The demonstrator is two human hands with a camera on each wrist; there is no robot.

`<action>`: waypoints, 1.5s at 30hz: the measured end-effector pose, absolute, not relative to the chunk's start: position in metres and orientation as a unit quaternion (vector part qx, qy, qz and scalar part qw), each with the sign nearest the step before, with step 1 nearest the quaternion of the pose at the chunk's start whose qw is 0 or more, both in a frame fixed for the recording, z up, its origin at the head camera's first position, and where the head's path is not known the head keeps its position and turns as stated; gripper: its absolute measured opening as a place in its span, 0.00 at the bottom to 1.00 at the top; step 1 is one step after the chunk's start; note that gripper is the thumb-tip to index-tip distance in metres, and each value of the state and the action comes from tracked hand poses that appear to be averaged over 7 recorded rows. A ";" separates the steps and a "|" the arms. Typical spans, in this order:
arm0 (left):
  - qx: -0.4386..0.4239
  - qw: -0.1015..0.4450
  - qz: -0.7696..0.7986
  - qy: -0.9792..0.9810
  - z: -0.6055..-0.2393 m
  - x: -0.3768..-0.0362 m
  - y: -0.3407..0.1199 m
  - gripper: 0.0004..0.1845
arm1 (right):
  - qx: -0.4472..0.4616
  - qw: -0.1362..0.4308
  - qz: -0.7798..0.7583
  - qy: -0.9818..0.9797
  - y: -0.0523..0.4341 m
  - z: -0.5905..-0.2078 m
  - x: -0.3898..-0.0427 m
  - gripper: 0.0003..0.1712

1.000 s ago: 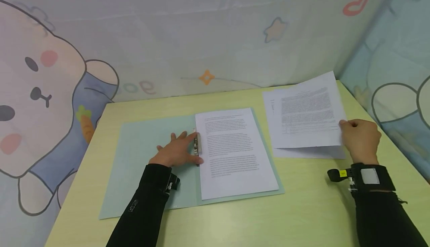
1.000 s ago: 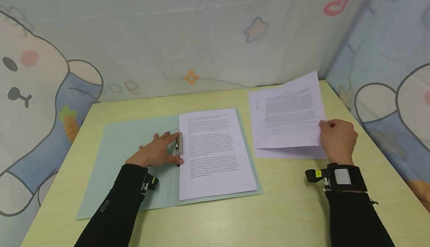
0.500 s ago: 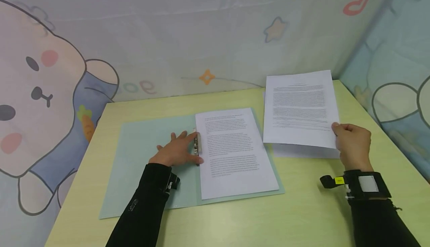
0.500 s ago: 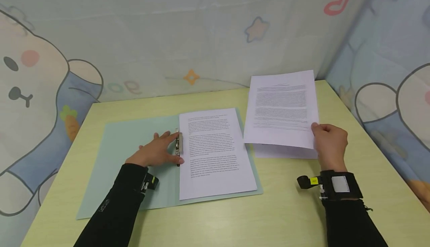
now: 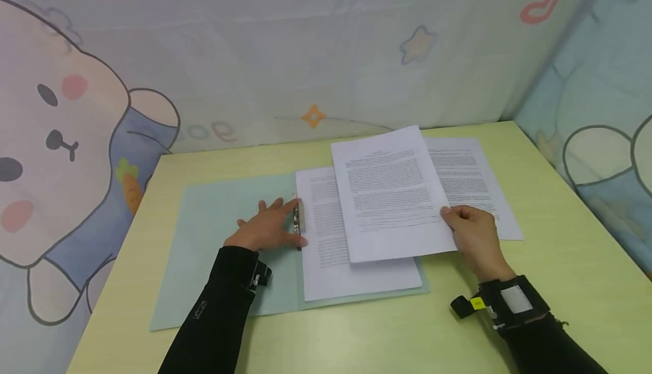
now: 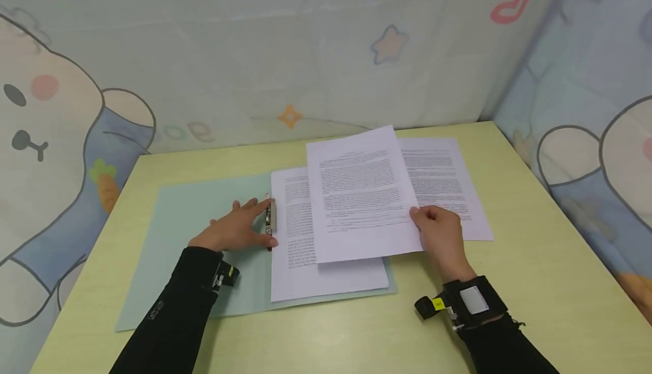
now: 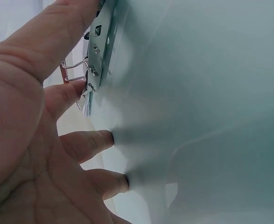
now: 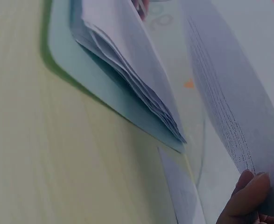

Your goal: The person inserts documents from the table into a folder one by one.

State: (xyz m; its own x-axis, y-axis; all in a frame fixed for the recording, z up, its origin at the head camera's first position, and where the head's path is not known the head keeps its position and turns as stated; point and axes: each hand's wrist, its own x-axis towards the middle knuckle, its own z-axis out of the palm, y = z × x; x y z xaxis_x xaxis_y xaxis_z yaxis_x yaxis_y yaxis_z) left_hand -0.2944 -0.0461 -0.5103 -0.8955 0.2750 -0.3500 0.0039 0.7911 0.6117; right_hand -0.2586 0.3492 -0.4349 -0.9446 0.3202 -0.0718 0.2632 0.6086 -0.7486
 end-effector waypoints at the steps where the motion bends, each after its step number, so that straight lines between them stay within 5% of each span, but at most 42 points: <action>1: 0.076 0.214 0.314 0.922 -0.510 -0.294 -0.046 0.56 | -0.154 0.031 0.409 -0.899 0.345 -0.437 -0.257 0.25; 45: 0.085 0.215 0.333 0.914 -0.512 -0.295 -0.052 0.53 | -0.009 -0.068 0.341 -0.938 0.309 -0.451 -0.248 0.13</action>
